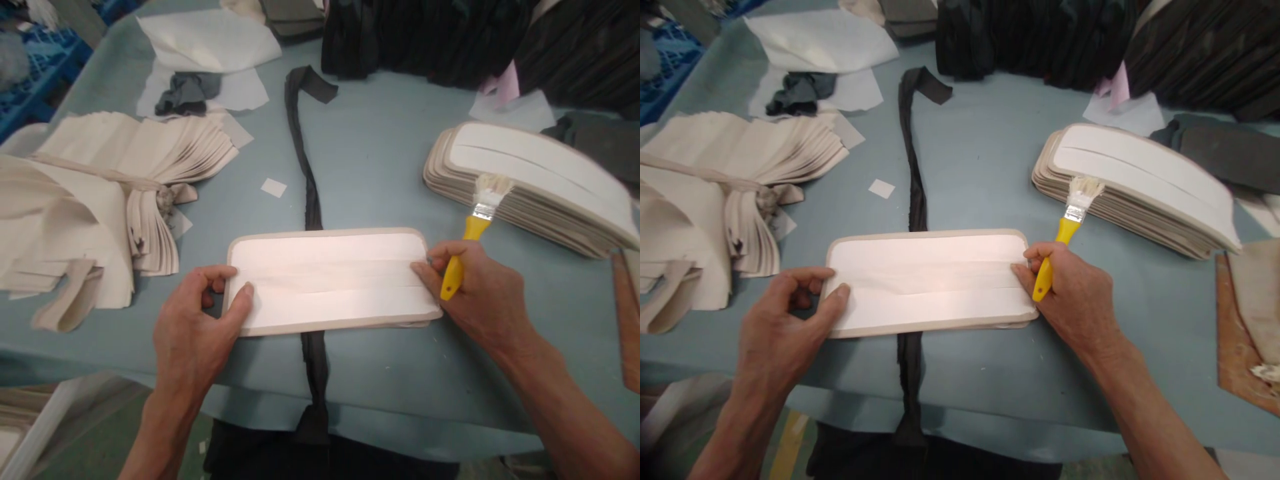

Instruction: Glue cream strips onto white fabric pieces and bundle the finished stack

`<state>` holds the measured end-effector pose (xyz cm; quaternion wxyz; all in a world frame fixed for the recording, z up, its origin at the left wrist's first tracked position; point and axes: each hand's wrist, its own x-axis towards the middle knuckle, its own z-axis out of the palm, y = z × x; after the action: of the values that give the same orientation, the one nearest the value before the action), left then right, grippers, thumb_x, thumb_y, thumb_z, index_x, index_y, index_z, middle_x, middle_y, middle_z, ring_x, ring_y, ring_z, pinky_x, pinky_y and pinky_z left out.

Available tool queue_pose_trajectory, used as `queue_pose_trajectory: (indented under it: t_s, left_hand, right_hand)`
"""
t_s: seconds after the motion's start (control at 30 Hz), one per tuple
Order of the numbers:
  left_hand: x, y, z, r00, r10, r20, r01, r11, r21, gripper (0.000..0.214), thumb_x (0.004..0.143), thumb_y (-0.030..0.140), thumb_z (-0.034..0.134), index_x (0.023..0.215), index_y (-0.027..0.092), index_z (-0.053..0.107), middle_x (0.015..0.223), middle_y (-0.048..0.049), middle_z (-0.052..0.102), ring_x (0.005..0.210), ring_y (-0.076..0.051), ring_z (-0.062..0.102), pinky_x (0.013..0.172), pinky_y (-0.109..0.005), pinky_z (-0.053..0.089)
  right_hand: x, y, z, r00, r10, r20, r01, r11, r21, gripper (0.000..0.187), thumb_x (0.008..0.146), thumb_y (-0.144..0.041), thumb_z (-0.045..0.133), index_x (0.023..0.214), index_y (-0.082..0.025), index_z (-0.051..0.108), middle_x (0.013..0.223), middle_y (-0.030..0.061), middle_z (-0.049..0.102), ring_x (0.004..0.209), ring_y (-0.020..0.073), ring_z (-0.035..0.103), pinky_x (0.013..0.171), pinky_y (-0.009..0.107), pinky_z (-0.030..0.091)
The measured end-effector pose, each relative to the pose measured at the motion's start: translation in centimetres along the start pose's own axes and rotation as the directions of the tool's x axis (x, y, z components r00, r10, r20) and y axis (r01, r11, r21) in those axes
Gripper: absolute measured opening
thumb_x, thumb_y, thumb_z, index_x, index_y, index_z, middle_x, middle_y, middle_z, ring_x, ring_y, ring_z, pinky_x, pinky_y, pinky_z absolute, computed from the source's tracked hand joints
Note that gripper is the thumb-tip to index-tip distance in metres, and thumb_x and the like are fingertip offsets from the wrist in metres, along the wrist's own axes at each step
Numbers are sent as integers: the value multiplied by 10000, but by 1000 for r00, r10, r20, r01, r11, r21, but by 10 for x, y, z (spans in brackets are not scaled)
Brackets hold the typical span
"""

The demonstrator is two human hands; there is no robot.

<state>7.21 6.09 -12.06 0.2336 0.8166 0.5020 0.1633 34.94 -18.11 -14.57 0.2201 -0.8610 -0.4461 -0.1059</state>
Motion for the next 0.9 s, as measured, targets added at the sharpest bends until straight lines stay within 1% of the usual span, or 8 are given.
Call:
queue_pose_trajectory:
  t_s: [0.1, 0.27, 0.53, 0.67, 0.77, 0.9]
  left_hand:
    - [1, 0, 0, 1000, 5, 24, -5, 1000, 12, 377, 797, 492, 619, 1077, 261, 721, 867, 6, 604, 750, -201, 518, 781, -378, 415]
    - [2, -3, -2, 999, 16, 45, -16, 1000, 7, 373, 792, 482, 607, 1077, 269, 721, 860, 0, 603, 747, -210, 514, 766, -382, 410]
    - [3, -12, 0, 998, 42, 47, -41, 998, -37, 390, 807, 481, 608, 1106, 264, 734, 868, 4, 613, 735, -193, 513, 733, -355, 406]
    - [5, -18, -2, 997, 2, 73, 3, 997, -73, 438, 797, 521, 603, 1122, 260, 738, 870, 11, 631, 714, -180, 517, 703, -338, 412]
    - [7, -18, -4, 996, 5, 84, 3, 996, -93, 427, 785, 503, 617, 1107, 254, 746, 864, 18, 646, 707, -170, 527, 692, -322, 414]
    - [7, -18, -6, 995, 52, 90, -38, 989, -146, 399, 819, 458, 631, 1130, 240, 754, 871, 16, 660, 724, -165, 543, 715, -310, 422]
  right_hand:
    - [0, 0, 0, 1000, 2, 10, -2, 1000, -8, 311, 1007, -565, 598, 1002, -256, 636, 748, 13, 722, 614, 220, 681, 551, 302, 411]
    - [1, 1, -1, 1000, -11, 24, 11, 1000, -18, 285, 1000, -540, 616, 1006, -256, 640, 750, 14, 729, 617, 222, 680, 551, 304, 404]
    - [3, 6, 1, 989, -148, -27, 146, 987, -59, 237, 1013, -466, 624, 959, -235, 631, 737, 0, 730, 599, 189, 682, 545, 289, 389]
    - [5, 8, 4, 976, -205, -71, 199, 977, -81, 220, 1010, -417, 622, 951, -209, 660, 724, 18, 722, 631, 192, 682, 583, 286, 398]
    - [6, 10, 5, 977, -208, -42, 202, 974, -104, 234, 1012, -418, 612, 971, -197, 681, 724, 29, 720, 666, 202, 687, 612, 289, 396]
    - [6, 13, 3, 979, -204, -2, 202, 969, -143, 248, 1005, -432, 608, 982, -204, 702, 746, 40, 734, 686, 216, 684, 621, 296, 376]
